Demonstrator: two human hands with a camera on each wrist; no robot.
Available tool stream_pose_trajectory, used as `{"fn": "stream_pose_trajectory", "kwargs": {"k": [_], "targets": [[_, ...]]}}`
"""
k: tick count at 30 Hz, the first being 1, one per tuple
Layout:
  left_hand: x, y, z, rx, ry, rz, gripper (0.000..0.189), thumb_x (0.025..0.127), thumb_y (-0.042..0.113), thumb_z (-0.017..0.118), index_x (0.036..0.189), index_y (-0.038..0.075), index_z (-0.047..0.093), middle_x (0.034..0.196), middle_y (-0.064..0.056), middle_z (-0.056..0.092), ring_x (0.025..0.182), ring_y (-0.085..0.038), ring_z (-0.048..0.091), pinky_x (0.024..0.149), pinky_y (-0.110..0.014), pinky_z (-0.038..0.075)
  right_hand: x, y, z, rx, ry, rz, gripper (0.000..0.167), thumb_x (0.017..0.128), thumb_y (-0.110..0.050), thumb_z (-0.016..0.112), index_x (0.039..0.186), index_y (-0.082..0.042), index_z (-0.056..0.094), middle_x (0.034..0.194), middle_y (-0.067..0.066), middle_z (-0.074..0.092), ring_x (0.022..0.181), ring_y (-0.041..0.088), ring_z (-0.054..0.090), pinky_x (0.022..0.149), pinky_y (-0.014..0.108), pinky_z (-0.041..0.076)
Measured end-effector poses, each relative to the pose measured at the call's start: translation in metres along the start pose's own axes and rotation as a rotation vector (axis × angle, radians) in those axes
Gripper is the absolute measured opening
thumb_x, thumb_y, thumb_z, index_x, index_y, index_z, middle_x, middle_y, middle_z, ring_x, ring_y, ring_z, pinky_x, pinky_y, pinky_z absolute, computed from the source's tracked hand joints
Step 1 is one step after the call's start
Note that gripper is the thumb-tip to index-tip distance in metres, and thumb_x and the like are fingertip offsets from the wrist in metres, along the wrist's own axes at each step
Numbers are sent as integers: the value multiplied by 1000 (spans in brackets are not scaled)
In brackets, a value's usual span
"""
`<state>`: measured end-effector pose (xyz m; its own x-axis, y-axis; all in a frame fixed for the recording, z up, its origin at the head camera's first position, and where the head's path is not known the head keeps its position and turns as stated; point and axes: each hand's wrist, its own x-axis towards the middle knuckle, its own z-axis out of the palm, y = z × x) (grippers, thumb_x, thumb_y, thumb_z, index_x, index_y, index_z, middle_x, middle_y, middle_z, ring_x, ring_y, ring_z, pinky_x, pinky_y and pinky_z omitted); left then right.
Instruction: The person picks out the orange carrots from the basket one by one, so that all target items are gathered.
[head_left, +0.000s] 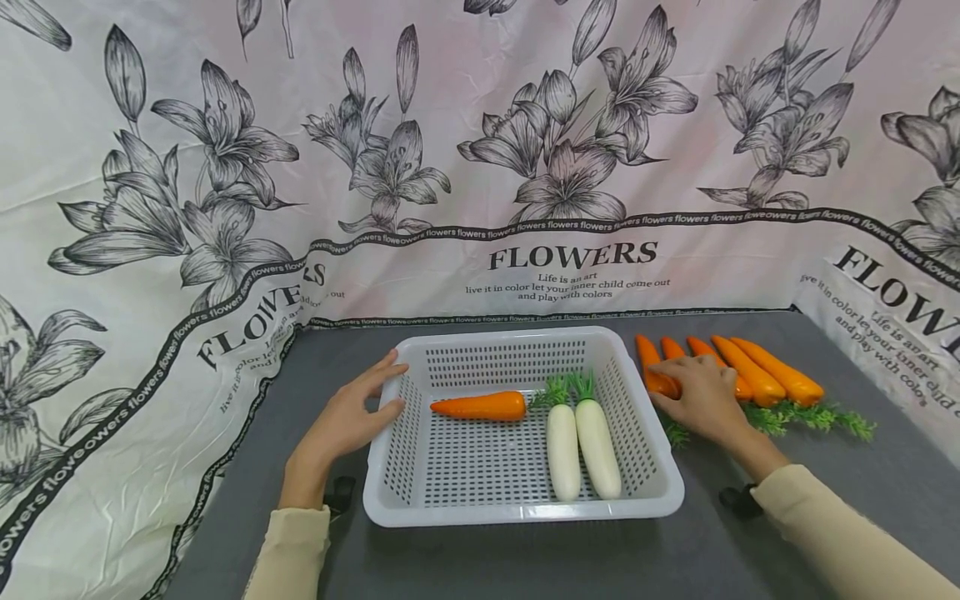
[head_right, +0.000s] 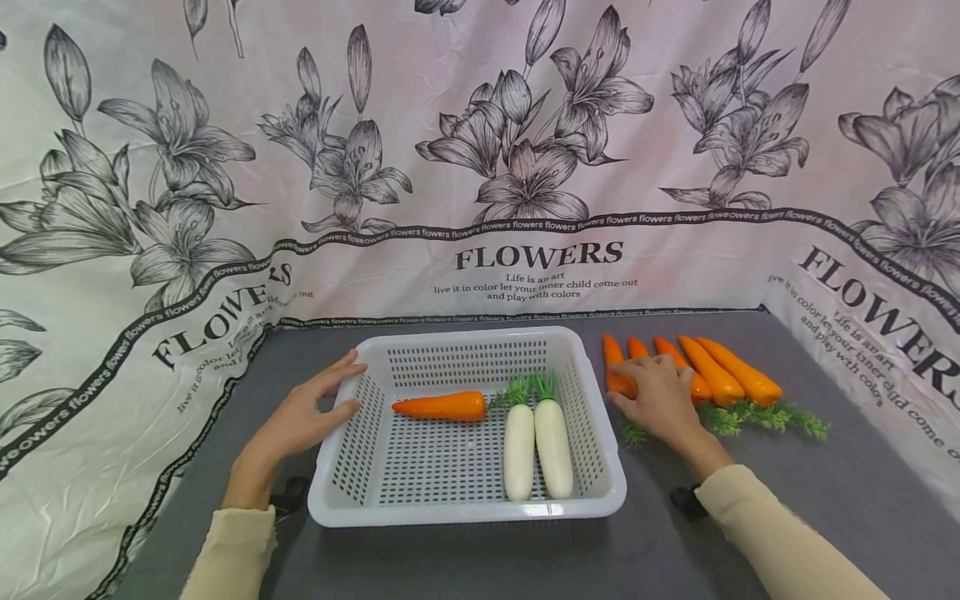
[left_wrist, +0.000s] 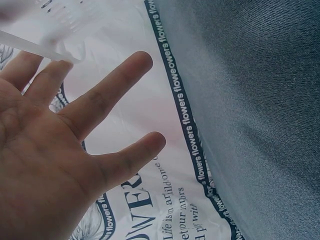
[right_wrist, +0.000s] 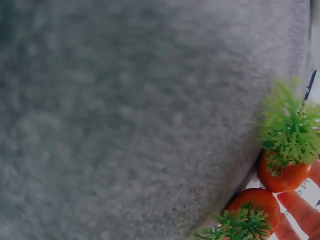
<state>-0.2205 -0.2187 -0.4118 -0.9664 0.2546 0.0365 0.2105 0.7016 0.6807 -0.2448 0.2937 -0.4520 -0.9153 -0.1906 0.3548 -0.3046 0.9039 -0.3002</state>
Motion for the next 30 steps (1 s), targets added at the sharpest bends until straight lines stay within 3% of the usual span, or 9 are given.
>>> {"fn": "stream_pose_trajectory", "kwargs": {"k": [9, 30], "targets": [[0, 2, 0, -25, -13, -14, 58, 98, 28, 62, 154, 30, 46, 169, 19, 20, 123, -28, 58, 76, -29, 56, -1, 6, -2, -27, 7, 29, 46, 81, -20, 83, 121, -1, 72, 125, 32, 65, 108, 52, 45, 77, 63, 27], [0, 0, 0, -10, -6, 0, 58, 99, 26, 62, 154, 28, 46, 170, 13, 21, 124, -29, 57, 78, -29, 54, 5, -3, -15, 30, 10, 39, 50, 85, -26, 81, 127, -1, 68, 131, 33, 61, 110, 50, 44, 78, 62, 27]]}}
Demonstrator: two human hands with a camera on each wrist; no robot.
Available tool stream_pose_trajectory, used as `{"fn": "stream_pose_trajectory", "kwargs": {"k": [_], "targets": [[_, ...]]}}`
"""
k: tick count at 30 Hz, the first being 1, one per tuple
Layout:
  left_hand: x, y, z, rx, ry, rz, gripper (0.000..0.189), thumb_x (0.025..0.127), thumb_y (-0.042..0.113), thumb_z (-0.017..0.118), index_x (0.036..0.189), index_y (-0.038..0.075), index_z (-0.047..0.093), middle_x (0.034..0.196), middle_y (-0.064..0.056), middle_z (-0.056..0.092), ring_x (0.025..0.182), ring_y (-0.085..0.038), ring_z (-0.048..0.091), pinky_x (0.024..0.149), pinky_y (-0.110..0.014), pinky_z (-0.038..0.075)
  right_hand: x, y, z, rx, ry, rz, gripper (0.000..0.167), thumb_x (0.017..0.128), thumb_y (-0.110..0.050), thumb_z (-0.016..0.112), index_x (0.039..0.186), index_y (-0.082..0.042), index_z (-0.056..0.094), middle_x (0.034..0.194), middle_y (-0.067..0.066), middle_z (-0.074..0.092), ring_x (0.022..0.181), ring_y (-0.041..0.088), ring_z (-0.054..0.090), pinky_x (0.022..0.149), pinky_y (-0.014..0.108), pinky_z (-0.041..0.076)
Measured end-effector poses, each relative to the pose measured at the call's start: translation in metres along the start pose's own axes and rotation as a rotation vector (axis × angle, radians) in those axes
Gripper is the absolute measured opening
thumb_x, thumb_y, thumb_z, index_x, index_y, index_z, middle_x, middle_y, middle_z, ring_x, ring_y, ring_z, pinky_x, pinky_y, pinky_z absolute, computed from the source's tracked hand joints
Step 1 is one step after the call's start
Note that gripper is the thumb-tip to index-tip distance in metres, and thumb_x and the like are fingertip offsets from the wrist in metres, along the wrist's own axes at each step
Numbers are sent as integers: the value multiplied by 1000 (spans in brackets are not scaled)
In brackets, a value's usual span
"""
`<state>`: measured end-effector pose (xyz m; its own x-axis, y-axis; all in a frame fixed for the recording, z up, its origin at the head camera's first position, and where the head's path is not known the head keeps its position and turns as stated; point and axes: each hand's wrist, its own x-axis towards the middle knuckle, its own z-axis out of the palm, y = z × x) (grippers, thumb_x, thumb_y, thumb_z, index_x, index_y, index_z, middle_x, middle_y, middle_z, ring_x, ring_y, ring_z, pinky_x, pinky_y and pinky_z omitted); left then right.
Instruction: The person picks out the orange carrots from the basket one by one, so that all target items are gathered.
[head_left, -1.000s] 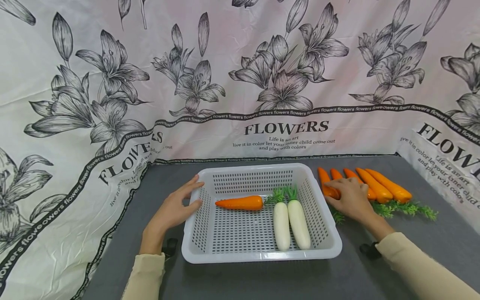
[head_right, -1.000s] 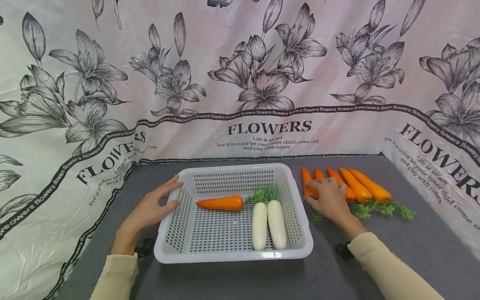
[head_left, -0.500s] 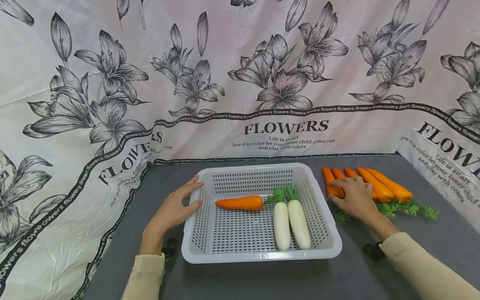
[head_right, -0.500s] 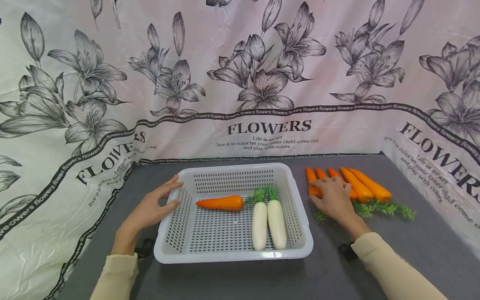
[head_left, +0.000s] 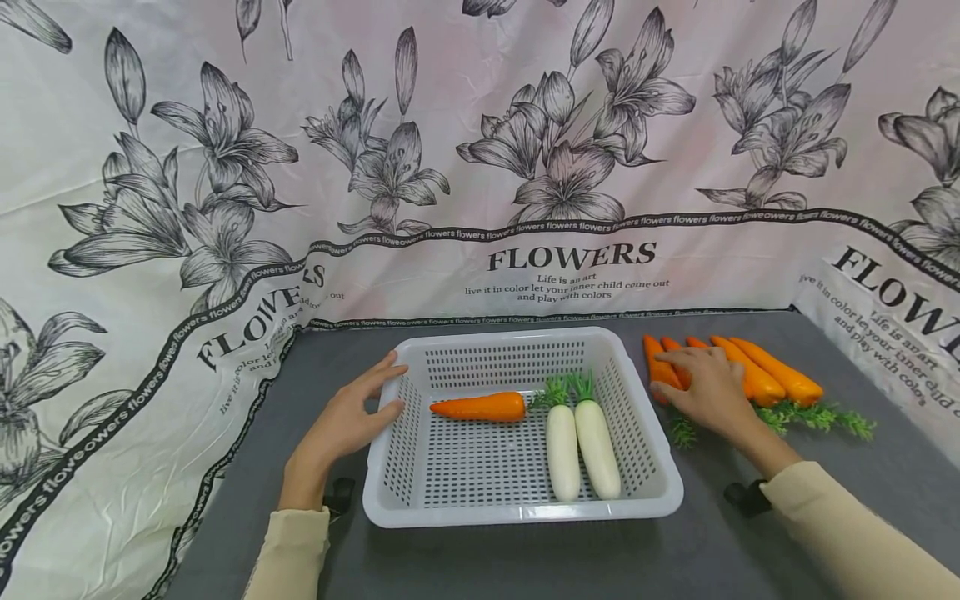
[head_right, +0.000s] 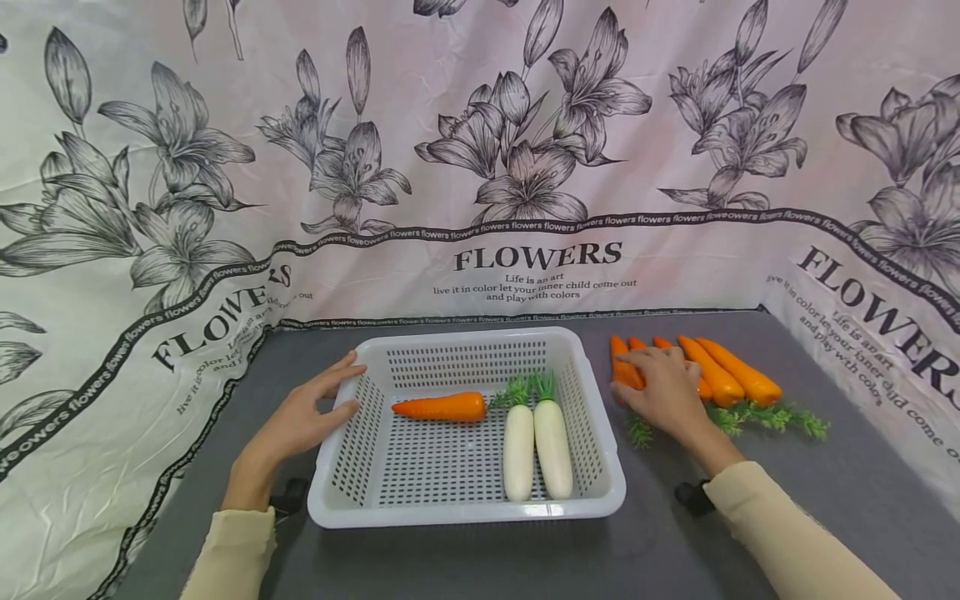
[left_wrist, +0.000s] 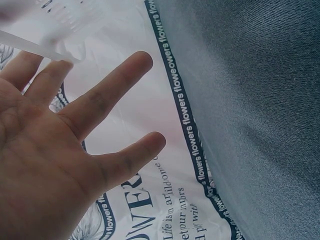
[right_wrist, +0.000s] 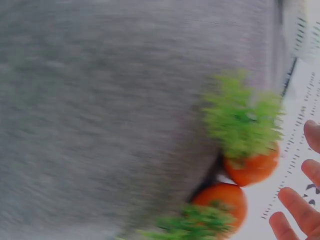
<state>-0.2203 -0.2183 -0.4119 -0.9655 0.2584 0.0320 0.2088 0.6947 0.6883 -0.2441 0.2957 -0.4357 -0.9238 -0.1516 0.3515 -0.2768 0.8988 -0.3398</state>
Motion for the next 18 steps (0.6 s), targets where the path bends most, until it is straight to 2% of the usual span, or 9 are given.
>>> {"fn": "stream_pose_trajectory", "kwargs": {"k": [5, 9, 11, 15, 18], "targets": [[0, 0, 1, 7, 0, 1, 58, 99, 26, 62, 154, 28, 46, 170, 13, 21, 124, -29, 58, 78, -30, 54, 13, -9, -14, 26, 80, -42, 49, 84, -23, 81, 126, -2, 69, 129, 31, 63, 102, 46, 46, 75, 56, 29], [0, -1, 1, 3, -1, 4, 58, 99, 26, 62, 154, 27, 46, 170, 13, 21, 124, -29, 58, 78, -30, 54, 26, -21, -28, 86, 109, -94, 47, 84, -19, 82, 126, -3, 70, 128, 29, 65, 98, 42, 47, 73, 51, 26], [0, -1, 1, -5, -3, 5, 58, 99, 26, 62, 154, 27, 46, 170, 13, 21, 124, -30, 58, 78, -29, 55, 31, -31, -36, 122, 83, -118, 46, 85, -19, 82, 127, -3, 70, 128, 29, 66, 101, 41, 49, 78, 54, 28], [0, -1, 1, -21, -5, 5, 59, 98, 25, 63, 154, 26, 46, 170, 12, 21, 126, -32, 57, 77, -29, 56, 43, -56, -48, 178, -26, -154, 46, 89, -21, 79, 130, -2, 68, 132, 26, 66, 117, 44, 52, 97, 67, 33], [0, -1, 1, -25, 0, 6, 60, 97, 25, 63, 154, 26, 46, 170, 12, 21, 128, -33, 56, 78, -30, 57, 51, -75, -49, 204, -102, -186, 46, 91, -22, 77, 131, -3, 68, 133, 22, 67, 124, 42, 55, 105, 66, 36]]}}
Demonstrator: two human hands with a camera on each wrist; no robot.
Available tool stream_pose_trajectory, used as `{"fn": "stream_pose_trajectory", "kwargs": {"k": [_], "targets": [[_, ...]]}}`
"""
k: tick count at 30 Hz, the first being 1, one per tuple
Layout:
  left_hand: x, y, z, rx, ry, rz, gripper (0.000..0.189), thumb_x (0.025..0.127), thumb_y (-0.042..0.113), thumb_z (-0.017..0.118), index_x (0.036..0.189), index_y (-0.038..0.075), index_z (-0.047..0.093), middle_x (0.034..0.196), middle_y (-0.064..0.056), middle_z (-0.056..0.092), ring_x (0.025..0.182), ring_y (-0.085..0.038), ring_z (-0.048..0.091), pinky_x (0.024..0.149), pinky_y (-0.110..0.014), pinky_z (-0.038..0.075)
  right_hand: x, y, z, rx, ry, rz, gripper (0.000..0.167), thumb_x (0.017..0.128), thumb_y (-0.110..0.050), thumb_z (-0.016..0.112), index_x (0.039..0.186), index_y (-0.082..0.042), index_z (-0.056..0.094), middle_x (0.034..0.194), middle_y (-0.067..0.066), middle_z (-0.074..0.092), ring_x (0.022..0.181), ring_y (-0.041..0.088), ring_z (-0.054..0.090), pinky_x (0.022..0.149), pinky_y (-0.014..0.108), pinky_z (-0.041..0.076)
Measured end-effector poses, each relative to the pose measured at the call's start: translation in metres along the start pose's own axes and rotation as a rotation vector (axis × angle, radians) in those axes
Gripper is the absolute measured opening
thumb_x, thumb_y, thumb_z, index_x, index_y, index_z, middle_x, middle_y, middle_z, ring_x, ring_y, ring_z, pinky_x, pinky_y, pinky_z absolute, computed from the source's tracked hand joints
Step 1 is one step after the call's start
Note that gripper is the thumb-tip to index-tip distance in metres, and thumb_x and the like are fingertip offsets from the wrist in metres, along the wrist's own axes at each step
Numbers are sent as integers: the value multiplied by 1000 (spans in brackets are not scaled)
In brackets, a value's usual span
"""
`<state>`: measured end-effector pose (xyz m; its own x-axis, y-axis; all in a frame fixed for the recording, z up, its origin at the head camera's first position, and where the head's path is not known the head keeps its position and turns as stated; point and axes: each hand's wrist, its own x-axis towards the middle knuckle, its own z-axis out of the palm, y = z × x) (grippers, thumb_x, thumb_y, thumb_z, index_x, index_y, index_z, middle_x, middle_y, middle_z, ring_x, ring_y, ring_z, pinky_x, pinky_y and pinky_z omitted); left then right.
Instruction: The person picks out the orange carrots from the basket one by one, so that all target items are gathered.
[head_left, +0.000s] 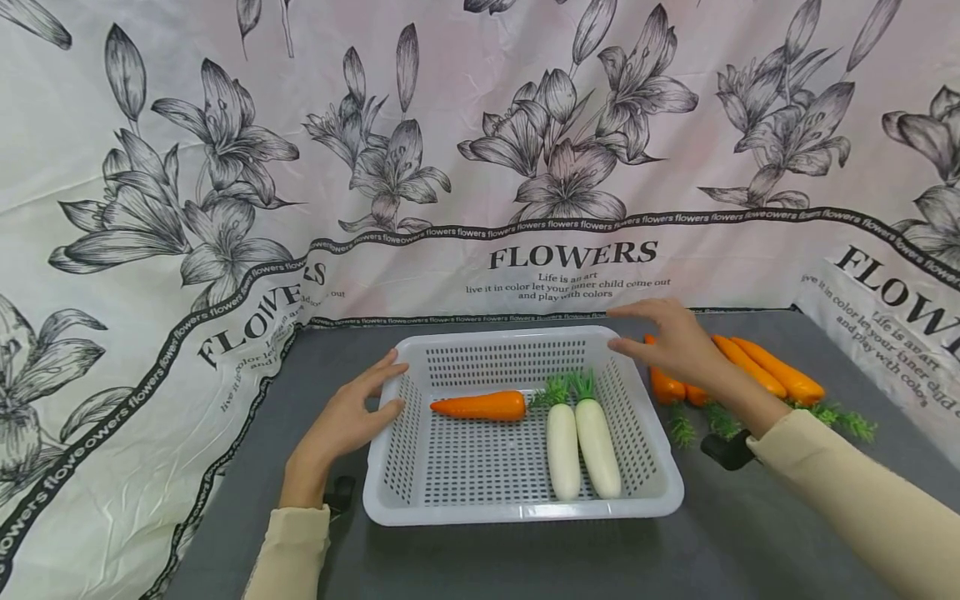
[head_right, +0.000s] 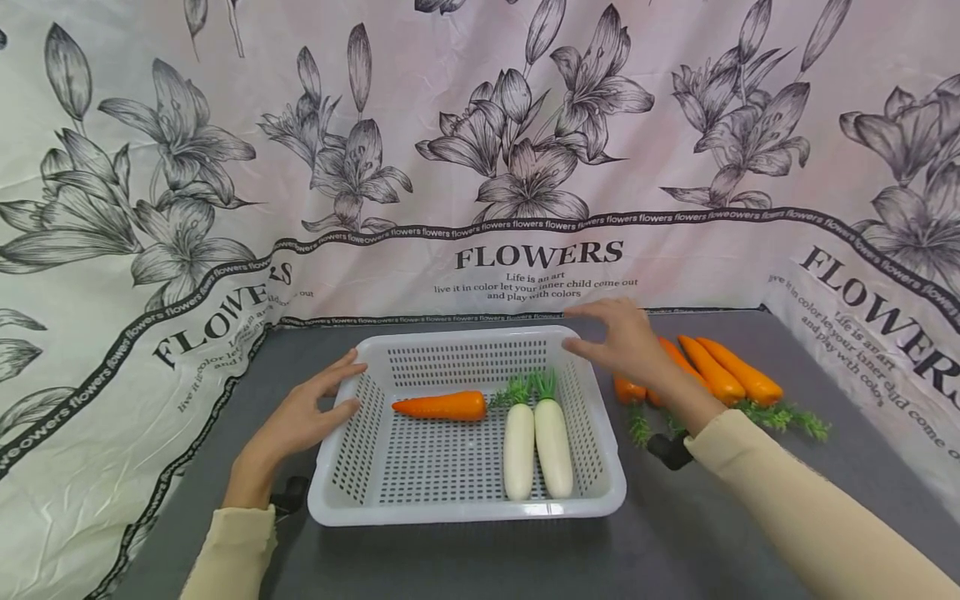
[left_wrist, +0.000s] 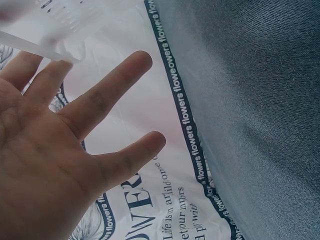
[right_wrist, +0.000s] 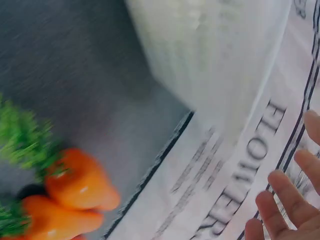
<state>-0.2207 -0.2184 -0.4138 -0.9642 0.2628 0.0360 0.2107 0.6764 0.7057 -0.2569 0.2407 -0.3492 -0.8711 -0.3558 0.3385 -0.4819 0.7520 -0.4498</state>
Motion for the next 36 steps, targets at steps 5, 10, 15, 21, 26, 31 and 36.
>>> {"fn": "stream_pose_trajectory", "kwargs": {"k": [5, 10, 15, 21, 26, 31, 36], "targets": [[1, 1, -1, -2, -1, -3, 60, 97, 26, 63, 154, 26, 46, 170, 12, 21, 128, -34, 56, 78, -32, 59, 15, -25, 12, 42, -77, -58, 43, 91, -21, 77, 130, -6, 69, 132, 17, 69, 126, 41, 57, 106, 64, 40], [1, 1, -1, 4, -4, 4, 60, 98, 26, 63, 155, 27, 46, 170, 12, 21, 128, -33, 56, 80, -33, 58, 27, -46, 28, 72, -142, -101, 43, 91, -23, 76, 131, -8, 69, 131, 14, 70, 123, 39, 59, 102, 62, 44], [-1, 0, -2, 17, -1, 3, 59, 98, 27, 62, 155, 27, 45, 170, 12, 21, 127, -32, 57, 80, -32, 57, 37, -58, 50, 135, -209, -115, 44, 90, -25, 77, 130, -8, 69, 131, 10, 70, 122, 34, 61, 103, 57, 48], [-1, 1, -2, 7, -4, -7, 60, 98, 27, 62, 155, 28, 45, 170, 14, 20, 127, -32, 56, 76, -29, 57, 38, -62, 80, 138, -250, -124, 43, 88, -21, 78, 128, -7, 71, 130, 9, 71, 124, 31, 63, 107, 53, 47], [-1, 1, -2, 4, -2, -2, 60, 98, 26, 63, 155, 27, 45, 170, 13, 21, 126, -32, 57, 76, -29, 56, 40, -65, 103, 152, -289, -137, 40, 87, -18, 78, 125, -6, 72, 126, 9, 73, 120, 31, 65, 105, 51, 49], [-1, 1, -1, 1, -4, -3, 60, 98, 26, 63, 155, 27, 45, 170, 13, 21, 128, -33, 56, 78, -31, 58, 44, -68, 118, 101, -350, -146, 40, 87, -20, 79, 125, -7, 73, 126, 7, 74, 121, 29, 65, 106, 50, 48], [-1, 2, -2, 8, -6, -3, 60, 98, 27, 63, 155, 28, 45, 170, 13, 20, 128, -33, 56, 80, -32, 57, 44, -67, 128, 57, -424, -152, 38, 89, -21, 78, 125, -9, 73, 127, 6, 73, 117, 27, 66, 103, 46, 51]]}}
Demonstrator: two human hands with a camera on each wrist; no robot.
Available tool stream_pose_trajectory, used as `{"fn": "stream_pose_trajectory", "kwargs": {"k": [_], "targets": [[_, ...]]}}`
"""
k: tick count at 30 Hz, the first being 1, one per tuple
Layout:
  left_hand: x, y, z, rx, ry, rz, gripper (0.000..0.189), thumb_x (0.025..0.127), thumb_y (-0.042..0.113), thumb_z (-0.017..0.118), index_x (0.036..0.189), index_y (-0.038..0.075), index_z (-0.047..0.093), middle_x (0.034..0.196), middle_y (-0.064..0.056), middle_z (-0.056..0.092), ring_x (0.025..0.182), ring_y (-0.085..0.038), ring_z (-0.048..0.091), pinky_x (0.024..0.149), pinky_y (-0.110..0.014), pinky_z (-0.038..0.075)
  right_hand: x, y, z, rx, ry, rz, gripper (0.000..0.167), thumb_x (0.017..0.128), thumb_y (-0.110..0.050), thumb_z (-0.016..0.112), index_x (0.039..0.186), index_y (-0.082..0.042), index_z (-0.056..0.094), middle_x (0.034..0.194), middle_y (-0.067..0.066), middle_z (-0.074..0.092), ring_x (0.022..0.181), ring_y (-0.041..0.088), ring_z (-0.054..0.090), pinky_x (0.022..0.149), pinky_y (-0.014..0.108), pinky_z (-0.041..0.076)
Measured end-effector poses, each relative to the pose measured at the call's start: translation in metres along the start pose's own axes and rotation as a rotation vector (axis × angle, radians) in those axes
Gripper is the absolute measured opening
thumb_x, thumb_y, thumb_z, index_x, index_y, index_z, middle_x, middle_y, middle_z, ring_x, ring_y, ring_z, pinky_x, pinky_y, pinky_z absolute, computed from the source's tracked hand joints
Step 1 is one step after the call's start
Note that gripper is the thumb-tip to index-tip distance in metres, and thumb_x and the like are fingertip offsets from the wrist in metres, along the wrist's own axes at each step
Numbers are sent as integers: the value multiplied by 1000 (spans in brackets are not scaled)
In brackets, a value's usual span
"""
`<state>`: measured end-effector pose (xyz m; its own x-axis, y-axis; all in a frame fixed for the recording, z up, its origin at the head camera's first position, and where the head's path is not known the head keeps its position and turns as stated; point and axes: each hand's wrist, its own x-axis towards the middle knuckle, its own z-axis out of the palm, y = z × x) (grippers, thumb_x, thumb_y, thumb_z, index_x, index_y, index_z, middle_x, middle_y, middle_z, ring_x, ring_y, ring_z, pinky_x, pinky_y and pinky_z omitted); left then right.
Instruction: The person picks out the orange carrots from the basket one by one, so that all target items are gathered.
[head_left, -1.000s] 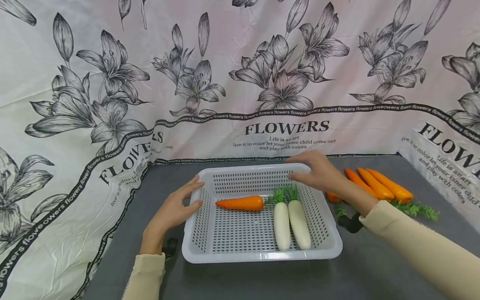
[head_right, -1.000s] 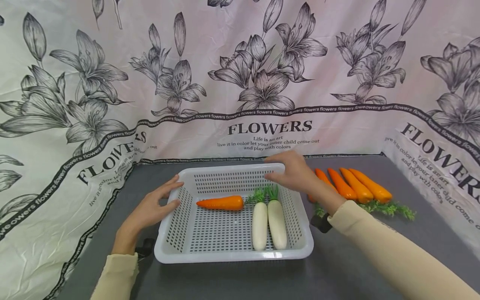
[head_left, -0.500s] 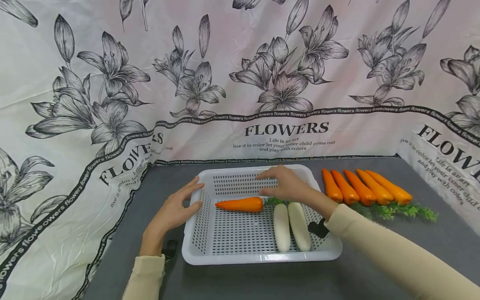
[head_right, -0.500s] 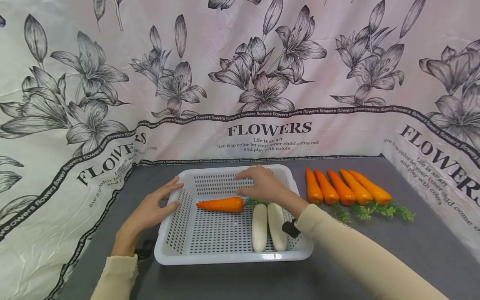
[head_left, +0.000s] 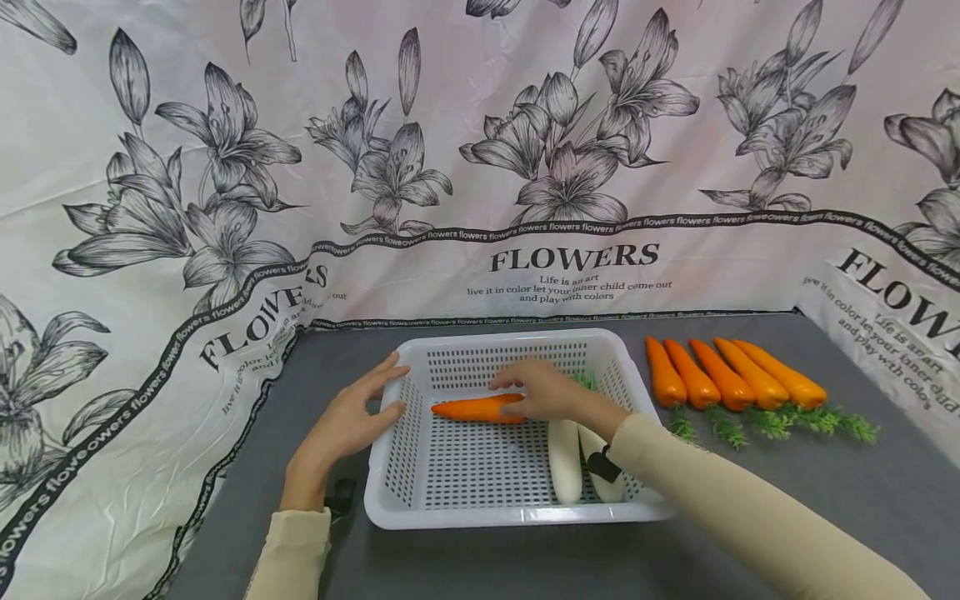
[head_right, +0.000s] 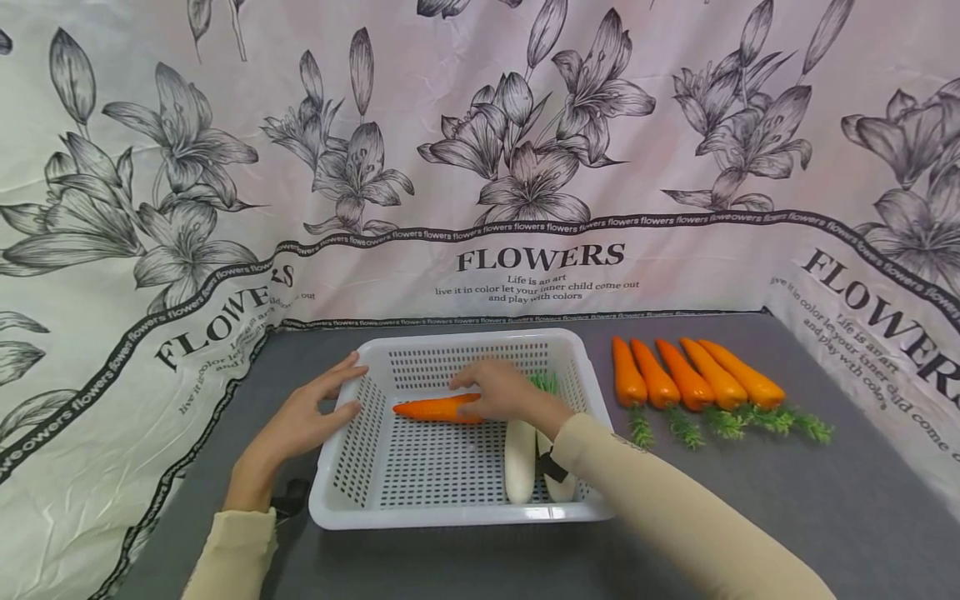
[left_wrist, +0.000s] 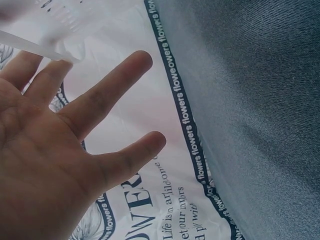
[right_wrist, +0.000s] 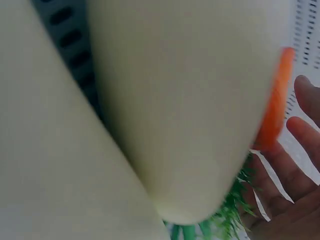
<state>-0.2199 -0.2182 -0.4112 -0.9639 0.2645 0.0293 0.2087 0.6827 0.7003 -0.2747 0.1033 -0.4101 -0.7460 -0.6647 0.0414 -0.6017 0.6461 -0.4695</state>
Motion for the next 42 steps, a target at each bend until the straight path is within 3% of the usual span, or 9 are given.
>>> {"fn": "stream_pose_trajectory", "kwargs": {"k": [4, 9, 17, 26, 30, 35, 42], "targets": [[1, 0, 0, 4, -3, 6, 60, 98, 28, 63, 155, 28, 45, 170, 14, 20, 128, -33, 56, 82, -33, 56, -1, 3, 1, 17, -53, 15, 40, 89, -21, 78, 127, -8, 72, 126, 8, 72, 110, 26, 66, 97, 43, 54], [2, 0, 0, 6, -4, 12, 60, 98, 28, 63, 155, 28, 45, 170, 13, 20, 129, -33, 56, 83, -35, 57, -2, 5, 2, 4, -111, 60, 45, 90, -23, 77, 132, -8, 69, 132, 9, 69, 113, 23, 63, 103, 45, 50], [3, 2, 1, 6, 1, 24, 60, 98, 26, 62, 155, 27, 45, 170, 12, 21, 127, -32, 57, 80, -31, 56, -2, 6, 2, 3, -126, 56, 47, 90, -23, 77, 135, -11, 68, 132, 6, 70, 108, 18, 62, 102, 43, 50], [1, 2, 2, -13, -1, 14, 59, 98, 26, 63, 155, 26, 46, 170, 11, 20, 128, -34, 56, 76, -30, 57, -12, 5, -18, 101, -54, -22, 49, 91, -22, 76, 137, -9, 66, 125, 7, 72, 91, 13, 60, 81, 27, 51], [0, 1, 2, -14, 1, 9, 59, 98, 26, 63, 155, 26, 46, 171, 11, 20, 128, -34, 56, 74, -29, 56, -19, 8, -31, 179, -16, -19, 49, 91, -23, 76, 138, -10, 65, 118, 6, 73, 87, 12, 61, 77, 25, 52], [-1, 0, 2, -13, 3, 5, 60, 97, 25, 62, 155, 25, 46, 171, 11, 20, 127, -33, 56, 74, -28, 55, -36, 13, -55, 192, 63, -15, 50, 93, -25, 74, 139, -10, 64, 122, 8, 72, 87, 12, 66, 75, 28, 55], [-1, 0, 2, 4, 17, 15, 59, 97, 25, 62, 155, 25, 46, 171, 9, 21, 128, -34, 57, 77, -31, 55, -69, 29, -93, 220, 153, 126, 53, 94, -28, 74, 143, -13, 61, 119, 10, 70, 87, 21, 64, 72, 33, 53]]}}
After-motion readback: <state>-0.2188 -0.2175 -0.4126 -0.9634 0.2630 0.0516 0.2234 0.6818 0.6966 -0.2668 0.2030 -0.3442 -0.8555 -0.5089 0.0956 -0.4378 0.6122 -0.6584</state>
